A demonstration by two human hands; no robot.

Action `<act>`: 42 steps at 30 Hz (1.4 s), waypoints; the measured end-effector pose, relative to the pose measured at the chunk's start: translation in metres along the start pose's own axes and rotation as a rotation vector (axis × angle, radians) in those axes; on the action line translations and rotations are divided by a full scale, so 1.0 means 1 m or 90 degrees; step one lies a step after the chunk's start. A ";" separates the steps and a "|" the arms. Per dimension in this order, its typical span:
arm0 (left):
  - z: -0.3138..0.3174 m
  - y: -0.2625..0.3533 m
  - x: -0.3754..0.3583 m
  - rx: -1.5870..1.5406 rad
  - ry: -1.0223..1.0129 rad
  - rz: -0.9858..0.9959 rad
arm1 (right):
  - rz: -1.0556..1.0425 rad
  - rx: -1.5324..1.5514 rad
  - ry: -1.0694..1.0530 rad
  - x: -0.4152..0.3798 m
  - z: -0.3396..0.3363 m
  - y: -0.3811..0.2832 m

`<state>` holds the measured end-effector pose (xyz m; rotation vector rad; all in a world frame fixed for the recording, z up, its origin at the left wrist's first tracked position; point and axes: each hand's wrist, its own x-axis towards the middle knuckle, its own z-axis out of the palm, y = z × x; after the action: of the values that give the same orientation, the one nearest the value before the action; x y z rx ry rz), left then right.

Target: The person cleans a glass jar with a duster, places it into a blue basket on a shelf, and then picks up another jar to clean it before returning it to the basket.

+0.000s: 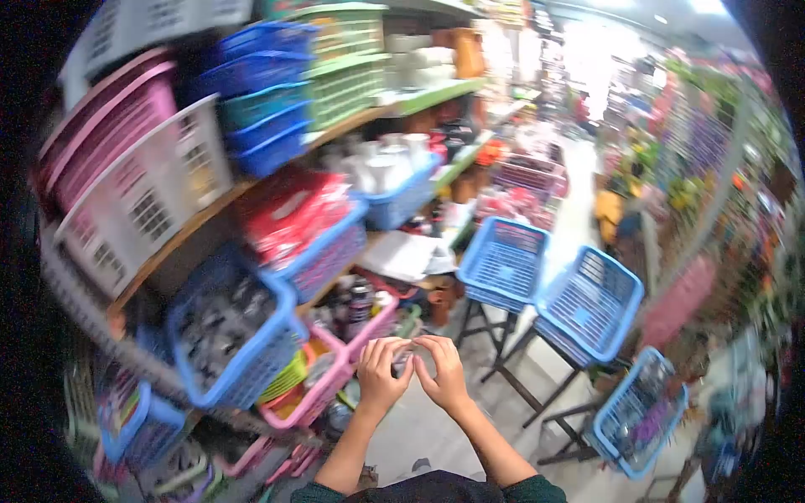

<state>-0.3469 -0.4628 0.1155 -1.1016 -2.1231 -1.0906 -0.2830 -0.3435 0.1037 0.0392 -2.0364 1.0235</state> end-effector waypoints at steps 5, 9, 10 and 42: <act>0.116 0.089 0.014 -0.206 -0.165 0.098 | 0.144 -0.134 0.144 -0.047 -0.129 0.043; 0.198 0.176 -0.005 -0.335 -0.283 0.159 | 0.273 -0.289 0.257 -0.116 -0.232 0.068; 0.215 0.198 -0.012 -0.359 -0.326 0.171 | 0.330 -0.291 0.293 -0.137 -0.256 0.076; 0.663 0.447 -0.114 -0.310 -0.590 0.496 | 1.017 -0.508 0.673 -0.450 -0.427 0.085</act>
<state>0.0421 0.1959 -0.1426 -2.7712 -1.6327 -0.7617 0.2631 -0.1409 -0.1267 -2.2452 -0.9940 0.5904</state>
